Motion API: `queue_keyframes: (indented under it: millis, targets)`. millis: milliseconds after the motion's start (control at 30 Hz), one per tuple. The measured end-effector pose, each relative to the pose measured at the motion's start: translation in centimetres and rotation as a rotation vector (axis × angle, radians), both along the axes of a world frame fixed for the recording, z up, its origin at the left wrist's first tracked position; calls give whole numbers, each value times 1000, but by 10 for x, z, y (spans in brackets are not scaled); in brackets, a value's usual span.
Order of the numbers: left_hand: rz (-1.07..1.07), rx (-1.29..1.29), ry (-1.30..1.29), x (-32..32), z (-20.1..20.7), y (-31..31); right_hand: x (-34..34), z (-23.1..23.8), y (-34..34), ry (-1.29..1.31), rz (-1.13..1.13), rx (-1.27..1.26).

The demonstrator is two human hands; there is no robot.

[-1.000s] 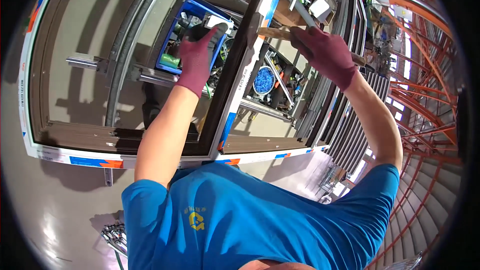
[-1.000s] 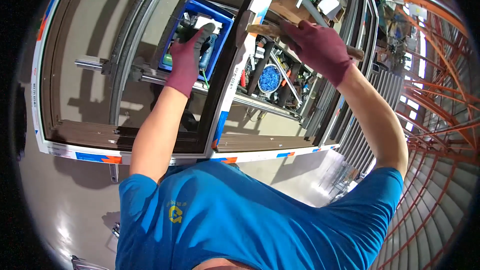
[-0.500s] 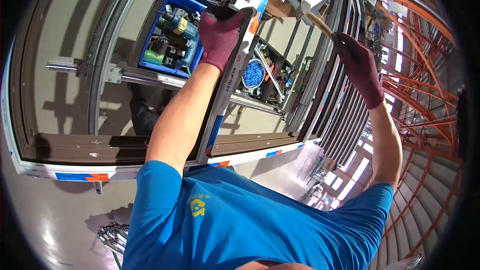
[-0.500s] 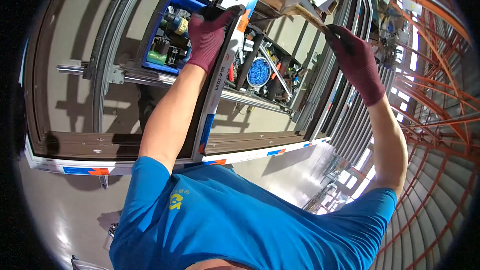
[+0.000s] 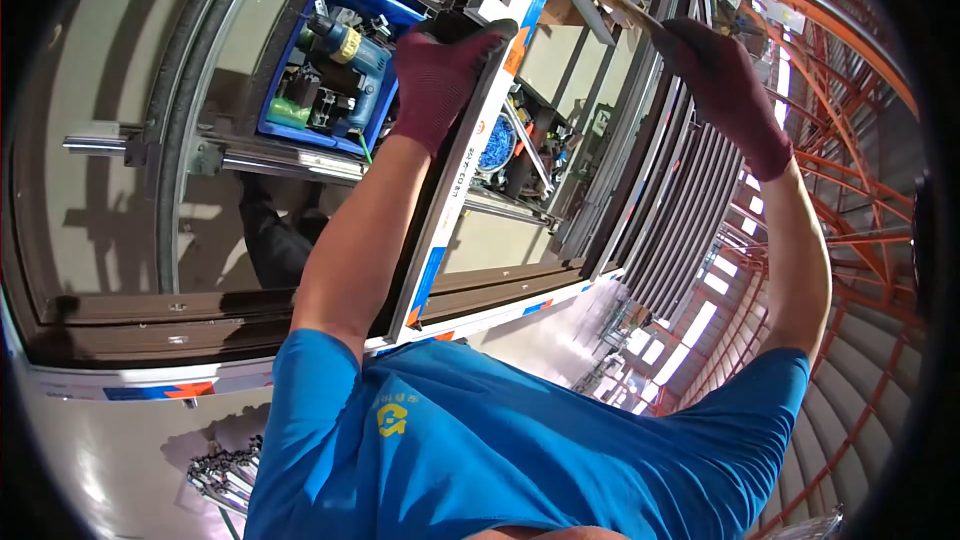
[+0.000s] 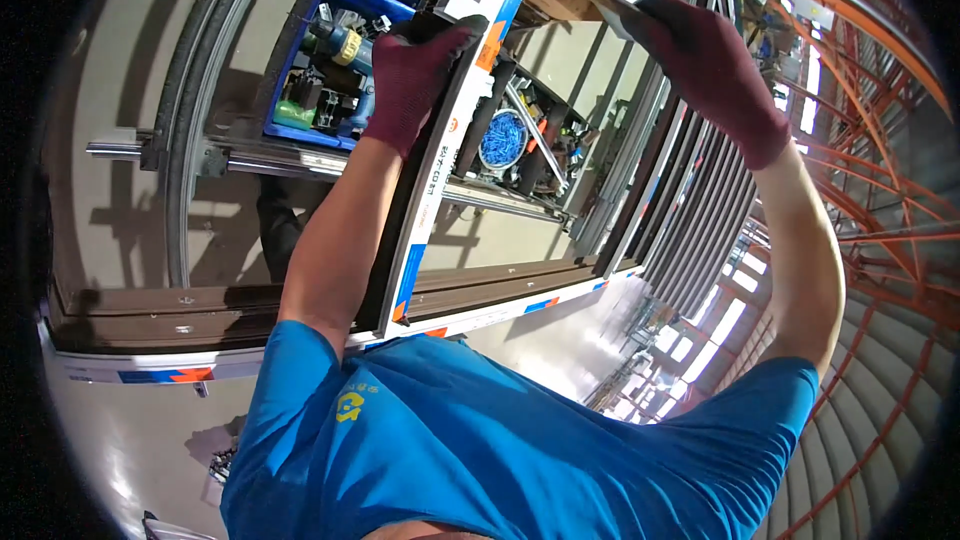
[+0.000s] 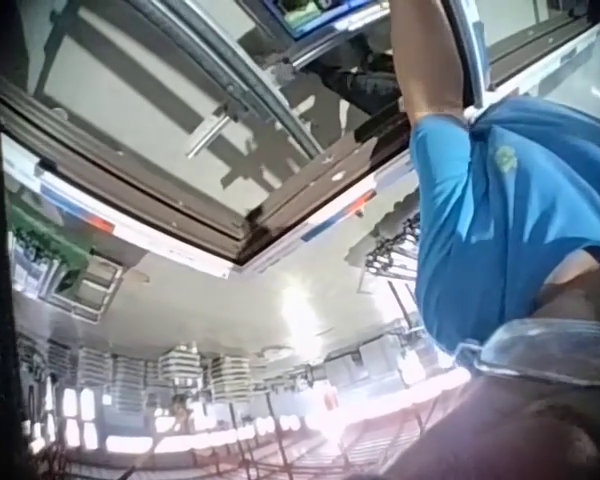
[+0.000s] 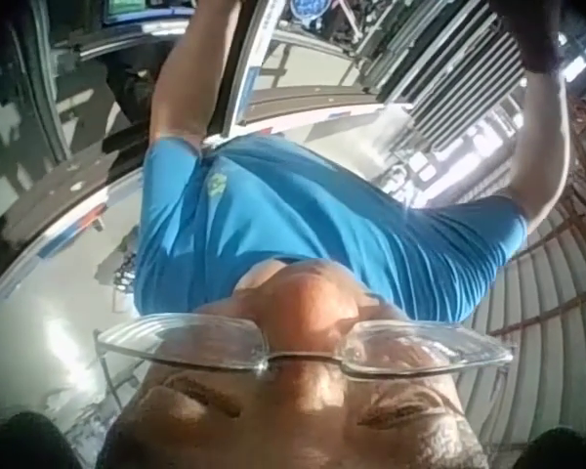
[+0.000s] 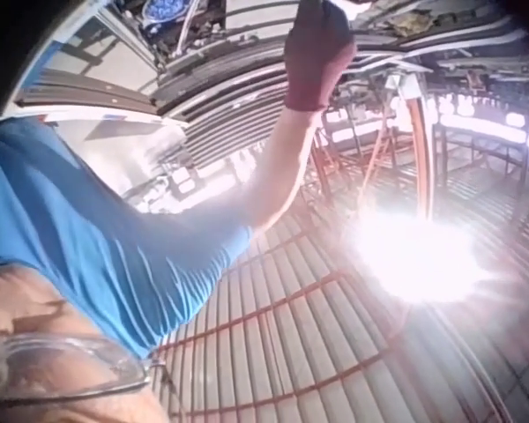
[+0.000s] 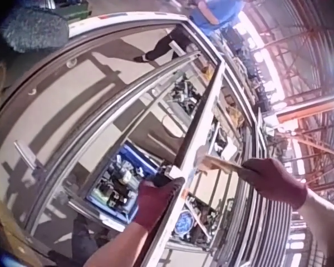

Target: The recorder is assembling and securing large metal frames using power tools and hand tools.

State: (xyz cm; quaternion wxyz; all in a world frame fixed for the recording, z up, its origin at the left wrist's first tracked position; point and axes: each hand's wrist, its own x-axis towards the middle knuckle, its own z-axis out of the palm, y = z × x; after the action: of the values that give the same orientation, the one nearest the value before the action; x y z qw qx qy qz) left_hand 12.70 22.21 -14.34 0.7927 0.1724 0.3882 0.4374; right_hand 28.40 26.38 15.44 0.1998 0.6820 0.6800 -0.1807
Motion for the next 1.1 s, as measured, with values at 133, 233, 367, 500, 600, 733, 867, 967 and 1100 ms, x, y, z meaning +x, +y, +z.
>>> queue_keyframes:
  millis: [133,233,367,500,600,733,867,967,1100]
  targets:
    - [113,138,73,0,3,1,-13,-7,31,-43,162,-56]
    - [-31,70,298,-11,13,2,-30,-9,50,-166,453,-34]
    - [31,79,264,-10,9,3,-76,-19,72,-215,481,-101]
    - [-16,14,262,-3,8,1,-90,-26,86,-219,651,-155]
    - [-10,17,256,-4,11,1,-104,-30,89,-276,743,-104]
    - [-37,4,352,-3,6,-1,-114,-37,97,-370,974,-110]
    - [-71,36,394,-12,16,3,-132,-24,120,-240,1006,-86]
    - [-46,42,456,-16,6,3,-142,-26,108,-179,339,19]
    - [-28,72,388,-12,16,0,-100,-26,85,-491,859,-273]
